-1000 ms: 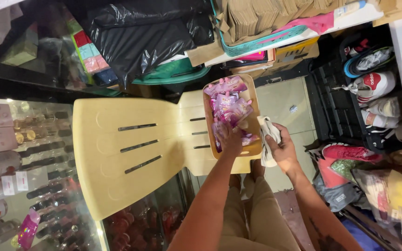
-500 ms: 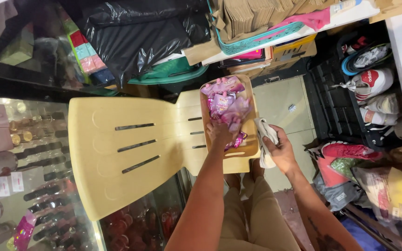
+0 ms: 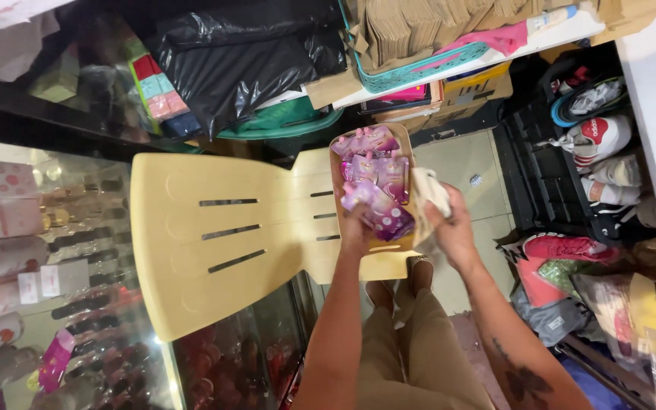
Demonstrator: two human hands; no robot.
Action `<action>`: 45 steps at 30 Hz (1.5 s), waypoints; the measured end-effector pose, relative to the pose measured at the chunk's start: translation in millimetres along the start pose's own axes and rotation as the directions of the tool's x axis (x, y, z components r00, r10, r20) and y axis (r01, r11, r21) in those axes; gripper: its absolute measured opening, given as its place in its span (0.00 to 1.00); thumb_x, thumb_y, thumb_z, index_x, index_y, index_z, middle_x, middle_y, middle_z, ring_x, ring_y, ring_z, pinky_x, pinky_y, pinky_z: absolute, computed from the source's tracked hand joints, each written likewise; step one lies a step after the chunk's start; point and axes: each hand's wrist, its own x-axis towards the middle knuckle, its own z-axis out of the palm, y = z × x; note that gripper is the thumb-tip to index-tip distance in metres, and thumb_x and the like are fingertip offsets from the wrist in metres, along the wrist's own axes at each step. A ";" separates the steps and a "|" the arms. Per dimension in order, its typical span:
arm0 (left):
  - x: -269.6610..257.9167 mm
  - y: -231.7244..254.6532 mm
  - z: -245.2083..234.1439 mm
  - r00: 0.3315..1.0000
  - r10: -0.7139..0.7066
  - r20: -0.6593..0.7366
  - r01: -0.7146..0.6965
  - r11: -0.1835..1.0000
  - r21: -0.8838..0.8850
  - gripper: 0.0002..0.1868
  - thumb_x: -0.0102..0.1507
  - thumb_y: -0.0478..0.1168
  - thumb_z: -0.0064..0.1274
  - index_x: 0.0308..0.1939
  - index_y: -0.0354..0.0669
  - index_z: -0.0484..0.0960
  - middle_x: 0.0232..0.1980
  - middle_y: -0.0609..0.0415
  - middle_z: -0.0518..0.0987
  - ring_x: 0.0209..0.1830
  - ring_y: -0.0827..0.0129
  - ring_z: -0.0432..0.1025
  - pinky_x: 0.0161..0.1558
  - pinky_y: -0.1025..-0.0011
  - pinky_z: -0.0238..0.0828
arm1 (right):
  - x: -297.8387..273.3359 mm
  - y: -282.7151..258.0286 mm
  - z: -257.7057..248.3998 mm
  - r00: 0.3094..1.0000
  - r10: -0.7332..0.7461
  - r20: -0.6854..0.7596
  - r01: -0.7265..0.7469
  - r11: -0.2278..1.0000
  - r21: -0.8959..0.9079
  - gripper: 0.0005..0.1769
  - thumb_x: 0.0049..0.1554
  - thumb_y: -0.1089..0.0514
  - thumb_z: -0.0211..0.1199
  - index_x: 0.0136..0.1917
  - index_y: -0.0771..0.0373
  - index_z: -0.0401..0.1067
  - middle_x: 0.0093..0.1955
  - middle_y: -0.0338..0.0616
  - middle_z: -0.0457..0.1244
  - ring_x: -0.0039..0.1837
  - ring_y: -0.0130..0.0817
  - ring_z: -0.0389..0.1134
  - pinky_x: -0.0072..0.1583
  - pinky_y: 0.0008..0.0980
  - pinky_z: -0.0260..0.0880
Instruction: The person sorts various beauty products into a tray on a chair, wipes down the product containers with a cloth, and records inventory in a notebook. The person handles several tubes of cream, small bottles, and sachets, eventually moving them from the tray back to the stockroom shelves.
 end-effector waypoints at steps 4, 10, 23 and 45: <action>-125.7 139.8 158.4 0.993 -0.076 0.093 0.101 0.946 -0.307 0.29 0.57 0.45 0.55 0.62 0.46 0.73 0.51 0.50 0.84 0.47 0.57 0.81 0.49 0.57 0.80 | -11.8 -56.5 38.6 0.983 -0.053 0.175 0.019 0.982 0.190 0.24 0.62 0.61 0.60 0.70 0.58 0.64 0.61 0.39 0.66 0.60 0.29 0.67 0.59 0.31 0.72; -139.0 155.6 158.8 0.956 -0.180 0.232 0.223 0.959 -0.175 0.29 0.67 0.54 0.55 0.69 0.47 0.72 0.59 0.53 0.81 0.55 0.62 0.78 0.56 0.59 0.76 | -1.7 -82.7 39.4 0.838 -0.466 0.283 0.536 0.610 -0.584 0.28 0.56 0.59 0.69 0.68 0.60 0.68 0.60 0.50 0.65 0.60 0.50 0.66 0.60 0.41 0.70; -136.5 158.8 165.3 0.955 -0.039 0.293 0.129 0.947 -0.295 0.24 0.64 0.45 0.57 0.64 0.49 0.73 0.58 0.50 0.81 0.54 0.60 0.79 0.55 0.58 0.79 | -33.5 -111.6 55.1 0.774 -0.527 0.351 0.617 0.504 -0.604 0.28 0.50 0.66 0.65 0.64 0.52 0.72 0.65 0.52 0.64 0.62 0.55 0.61 0.63 0.50 0.66; -66.7 126.9 99.7 0.973 0.088 0.213 -0.225 0.164 0.960 0.53 0.47 0.33 0.68 0.72 0.33 0.55 0.62 0.35 0.73 0.62 0.45 0.69 0.62 0.60 0.68 | -12.5 -19.6 -3.0 0.914 -0.387 0.126 0.380 0.703 -0.602 0.26 0.56 0.67 0.63 0.68 0.60 0.69 0.63 0.58 0.62 0.63 0.59 0.63 0.65 0.47 0.65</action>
